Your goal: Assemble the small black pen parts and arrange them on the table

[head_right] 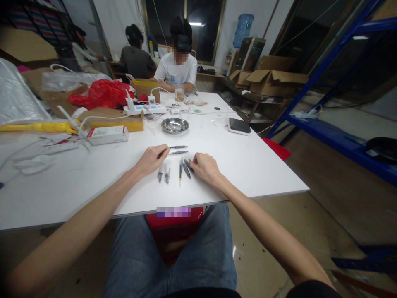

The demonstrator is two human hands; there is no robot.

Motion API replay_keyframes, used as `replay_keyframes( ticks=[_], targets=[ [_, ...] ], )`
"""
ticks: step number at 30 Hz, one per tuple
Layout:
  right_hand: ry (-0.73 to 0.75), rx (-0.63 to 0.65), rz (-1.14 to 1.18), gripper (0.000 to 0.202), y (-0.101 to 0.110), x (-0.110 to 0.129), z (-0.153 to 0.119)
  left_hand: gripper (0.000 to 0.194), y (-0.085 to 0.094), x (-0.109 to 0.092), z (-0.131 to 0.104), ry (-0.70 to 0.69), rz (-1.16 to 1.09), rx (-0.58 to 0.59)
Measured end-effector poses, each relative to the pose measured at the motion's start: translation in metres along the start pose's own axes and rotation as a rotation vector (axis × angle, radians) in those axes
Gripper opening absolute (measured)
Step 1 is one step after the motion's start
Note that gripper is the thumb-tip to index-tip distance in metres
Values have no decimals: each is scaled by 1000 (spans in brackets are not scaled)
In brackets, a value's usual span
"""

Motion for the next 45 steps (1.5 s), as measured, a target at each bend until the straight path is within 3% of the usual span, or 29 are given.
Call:
replay_keyframes(
  ticks=[4,8,11,15,18,23,30,35,45],
  targets=[
    [49,-52,147,16,12,-4,23,27,1,0,0,-2,9,-4],
    [269,-70,511,22,16,9,58,29,2,3,0,18,40,-3],
    [344,-33,732,33,3,20,76,30,3,7,0,30,69,2],
    [310,21,911,41,-22,23,83,29,3,10,-1,52,89,3],
    [321,7,947,40,-32,20,80,28,1,10,-1,55,98,23],
    [326,-111,906,33,-27,12,76,31,0,9,-1,66,82,27],
    [339,-35,898,30,-33,22,67,29,0,8,-1,71,76,26],
    [290,-190,905,34,-28,12,72,29,0,8,-1,52,54,20],
    [290,-149,1003,33,-35,10,74,28,1,9,-1,53,28,24]
  ],
)
Point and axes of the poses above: each hand's wrist, its own z-axis towards the middle knuckle, its own y-axis out of the back of the hand, x = y × z, the point moved 4 cm from there along z, towards the middle knuckle
